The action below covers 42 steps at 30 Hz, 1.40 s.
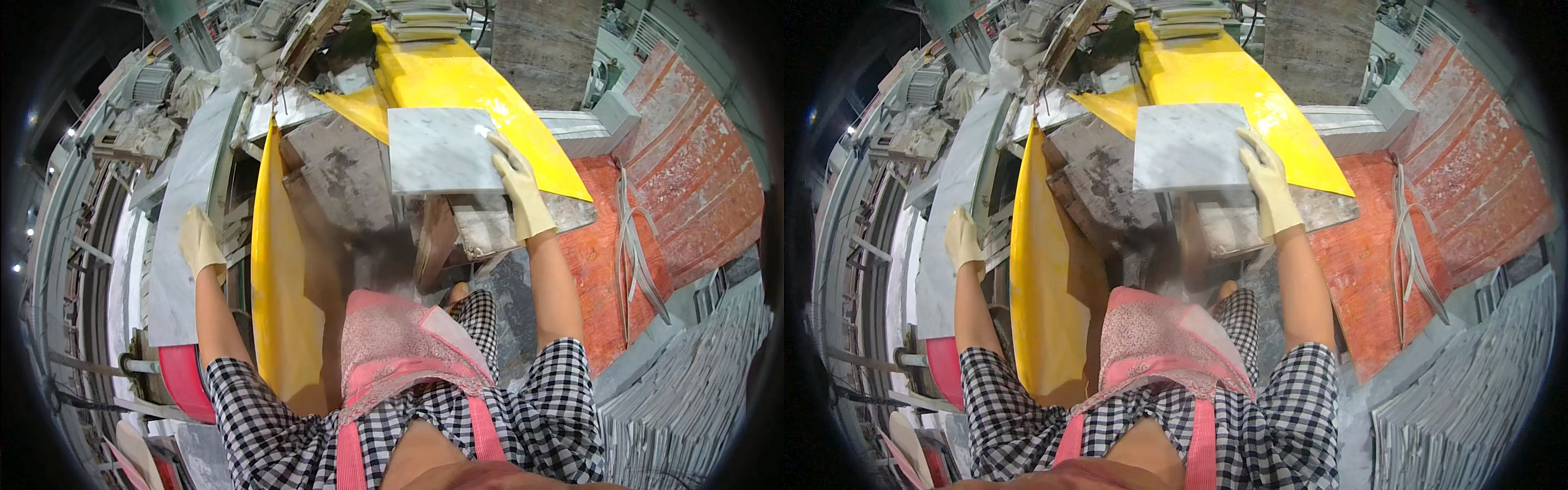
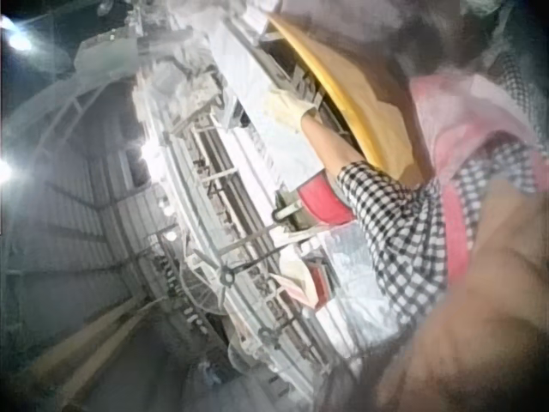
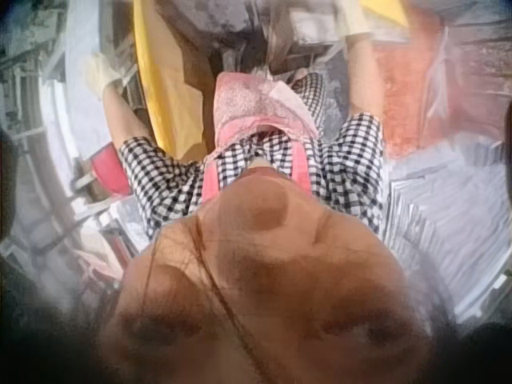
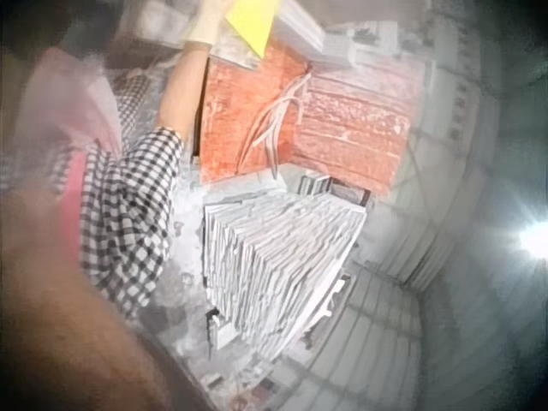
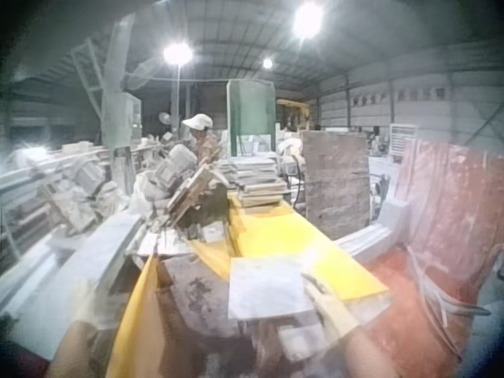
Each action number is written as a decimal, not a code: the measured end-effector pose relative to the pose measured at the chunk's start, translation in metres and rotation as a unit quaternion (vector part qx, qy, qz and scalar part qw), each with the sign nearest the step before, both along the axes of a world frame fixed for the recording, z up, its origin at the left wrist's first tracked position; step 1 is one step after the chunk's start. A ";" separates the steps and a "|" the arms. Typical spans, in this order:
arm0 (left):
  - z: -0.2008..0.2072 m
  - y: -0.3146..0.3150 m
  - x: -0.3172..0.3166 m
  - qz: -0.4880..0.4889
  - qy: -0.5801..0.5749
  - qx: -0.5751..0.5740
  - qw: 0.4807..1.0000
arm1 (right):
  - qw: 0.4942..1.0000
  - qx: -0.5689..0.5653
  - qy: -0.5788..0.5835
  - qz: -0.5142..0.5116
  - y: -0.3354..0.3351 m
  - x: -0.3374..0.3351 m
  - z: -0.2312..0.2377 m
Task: The person repeatedly picks up rectangular tiles from a conveyor or feed area and stacks them onto a growing pile on a yellow surface. The worker uses both hands to lift, align, and place each tile, occasionally adjusting the stack to maintain alignment.
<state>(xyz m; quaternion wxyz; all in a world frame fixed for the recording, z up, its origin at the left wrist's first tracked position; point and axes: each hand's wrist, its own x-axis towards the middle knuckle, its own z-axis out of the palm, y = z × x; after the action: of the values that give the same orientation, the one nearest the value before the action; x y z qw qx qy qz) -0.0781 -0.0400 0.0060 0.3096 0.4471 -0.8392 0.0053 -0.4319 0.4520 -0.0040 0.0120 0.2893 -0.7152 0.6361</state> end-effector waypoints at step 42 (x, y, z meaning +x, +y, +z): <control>-0.007 -0.010 -0.001 0.020 -0.068 -0.059 0.996 | 0.998 0.048 0.042 -0.022 0.005 0.002 0.004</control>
<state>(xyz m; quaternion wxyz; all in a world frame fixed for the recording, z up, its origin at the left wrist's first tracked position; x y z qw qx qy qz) -0.0794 -0.0502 -0.0006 0.2770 0.4439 -0.8473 0.0913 -0.4295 0.4566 0.0003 0.0420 0.2999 -0.7498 0.5883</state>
